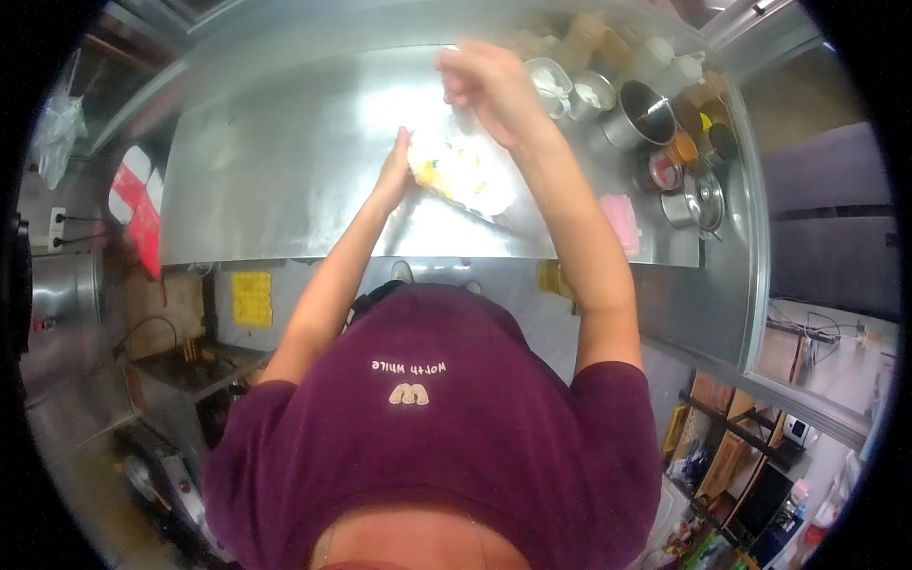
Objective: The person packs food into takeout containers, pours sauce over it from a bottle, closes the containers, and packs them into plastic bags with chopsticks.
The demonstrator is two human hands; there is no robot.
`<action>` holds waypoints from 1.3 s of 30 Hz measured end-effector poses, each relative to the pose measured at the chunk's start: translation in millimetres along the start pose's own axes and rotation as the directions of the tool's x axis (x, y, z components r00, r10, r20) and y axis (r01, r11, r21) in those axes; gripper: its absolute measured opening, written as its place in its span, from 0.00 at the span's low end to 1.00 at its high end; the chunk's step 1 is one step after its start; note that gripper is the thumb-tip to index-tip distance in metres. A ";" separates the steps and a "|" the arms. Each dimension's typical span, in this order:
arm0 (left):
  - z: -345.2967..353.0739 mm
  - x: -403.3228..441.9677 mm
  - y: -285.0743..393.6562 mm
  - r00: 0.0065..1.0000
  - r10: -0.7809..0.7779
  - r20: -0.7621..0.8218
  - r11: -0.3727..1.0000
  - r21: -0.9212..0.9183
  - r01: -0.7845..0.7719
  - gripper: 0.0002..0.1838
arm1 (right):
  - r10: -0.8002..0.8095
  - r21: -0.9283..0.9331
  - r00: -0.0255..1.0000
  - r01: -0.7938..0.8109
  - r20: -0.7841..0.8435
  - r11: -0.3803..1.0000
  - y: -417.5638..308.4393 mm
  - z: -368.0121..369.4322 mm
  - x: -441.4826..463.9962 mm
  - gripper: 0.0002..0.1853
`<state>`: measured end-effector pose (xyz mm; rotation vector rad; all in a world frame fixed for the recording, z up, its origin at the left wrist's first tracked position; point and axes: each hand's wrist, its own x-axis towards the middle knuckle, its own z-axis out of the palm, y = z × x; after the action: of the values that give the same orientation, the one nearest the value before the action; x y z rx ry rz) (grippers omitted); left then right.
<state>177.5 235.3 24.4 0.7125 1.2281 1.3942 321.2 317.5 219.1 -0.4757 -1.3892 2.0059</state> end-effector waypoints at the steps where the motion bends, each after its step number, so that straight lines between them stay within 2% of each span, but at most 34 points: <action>1: -3.3 1.0 1.0 0.996 0.057 -0.067 0.993 0.103 -0.050 0.34 | -0.008 0.019 1.000 0.008 -0.009 1.000 2.8 -7.4 -2.7 0.09; 3: -11.6 2.0 6.4 0.964 0.193 -0.182 0.941 0.314 -0.129 0.30 | 0.002 0.063 0.998 0.002 -0.055 0.998 14.2 -24.5 -10.4 0.08; 6: -22.4 4.3 -0.4 0.962 0.238 -0.132 0.882 0.445 -0.157 0.28 | 0.007 0.090 0.980 0.012 -0.198 0.996 40.3 -51.8 -28.2 0.07; 8: -28.5 16.2 -32.6 0.954 0.198 -0.227 0.863 0.501 -0.060 0.28 | -0.057 0.037 0.938 0.074 -0.342 0.997 51.9 -71.3 -38.6 0.08; 9: -30.2 19.4 -43.7 0.945 0.178 -0.275 0.852 0.524 -0.008 0.28 | -0.082 0.081 0.965 0.105 -0.247 0.991 71.0 -102.0 -42.0 0.08; 12: -1.7 -1.3 -28.4 0.932 0.189 -0.311 0.841 0.541 0.010 0.29 | -0.048 -0.151 0.834 -0.043 -0.550 0.988 107.4 -103.8 -50.6 0.11; 13: 3.7 -5.5 -28.2 0.928 0.189 -0.320 0.818 0.574 0.031 0.29 | -0.033 -0.227 0.822 -0.117 -0.568 0.967 133.2 -124.6 -54.2 0.15; 16: 15.3 -2.6 -30.6 0.937 0.252 -0.243 0.774 0.631 -0.045 0.33 | 0.046 0.025 0.752 -0.039 -0.658 0.999 163.6 -132.4 -61.0 0.16; 17: 18.7 -2.2 -32.4 0.938 0.269 -0.219 0.758 0.649 -0.067 0.34 | 0.070 0.099 0.757 -0.007 -0.649 0.995 167.9 -135.9 -62.8 0.16; 20: 33.0 1.1 -39.4 0.916 0.320 -0.242 0.655 0.755 -0.030 0.38 | 0.098 0.145 0.746 -0.001 -0.658 0.989 161.2 -135.6 -61.2 0.18; 21: 37.7 -1.8 -32.7 0.927 0.291 -0.237 0.628 0.778 0.002 0.42 | 0.113 0.192 0.774 0.011 -0.622 0.981 162.3 -141.6 -61.2 0.18; 23: 38.9 -1.1 -33.6 0.932 0.284 -0.227 0.612 0.791 0.006 0.40 | 0.141 0.287 0.830 0.023 -0.540 0.958 164.3 -160.0 -61.5 0.18; 24: 38.6 1.0 -34.6 0.932 0.283 -0.226 0.606 0.796 0.008 0.39 | 0.153 0.253 0.826 -0.013 -0.542 0.967 163.0 -162.1 -62.1 0.17; 26: 26.7 8.7 -34.6 0.908 0.281 -0.312 0.810 0.585 -0.050 0.33 | 0.172 0.180 0.819 -0.085 -0.547 0.980 160.0 -167.1 -61.7 0.17; 27: 20.4 14.9 -35.8 0.896 0.272 -0.350 0.883 0.462 -0.088 0.31 | 0.162 0.183 0.818 -0.070 -0.553 0.981 157.9 -165.0 -60.0 0.17; 30: 17.6 26.5 -52.0 0.941 0.221 -0.255 0.919 0.377 -0.114 0.26 | 0.158 0.210 0.809 -0.044 -0.567 0.977 156.8 -154.7 -67.4 0.16; 31: 30.5 18.2 -35.3 0.925 0.190 -0.329 0.873 0.487 -0.006 0.25 | 0.162 0.224 0.807 -0.038 -0.568 0.974 157.5 -155.0 -66.7 0.16; 34: 39.8 19.0 -38.3 0.872 0.432 -0.229 0.670 0.729 -0.141 0.25 | 0.190 0.302 0.832 -0.028 -0.521 0.953 168.7 -173.0 -68.5 0.17; 35: 41.2 18.8 -39.4 0.859 0.459 -0.226 0.652 0.743 -0.153 0.25 | 0.203 0.337 0.846 -0.031 -0.492 0.941 175.9 -181.7 -69.3 0.17; 39: 43.9 18.4 -36.2 0.896 0.358 -0.263 0.694 0.717 -0.066 0.24 | 0.232 0.284 0.847 -0.101 -0.478 0.953 163.5 -178.2 -67.1 0.16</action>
<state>225.5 260.5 -0.8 1.1678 2.1040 1.2762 430.9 356.8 -3.1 -0.9580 -0.7797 1.9587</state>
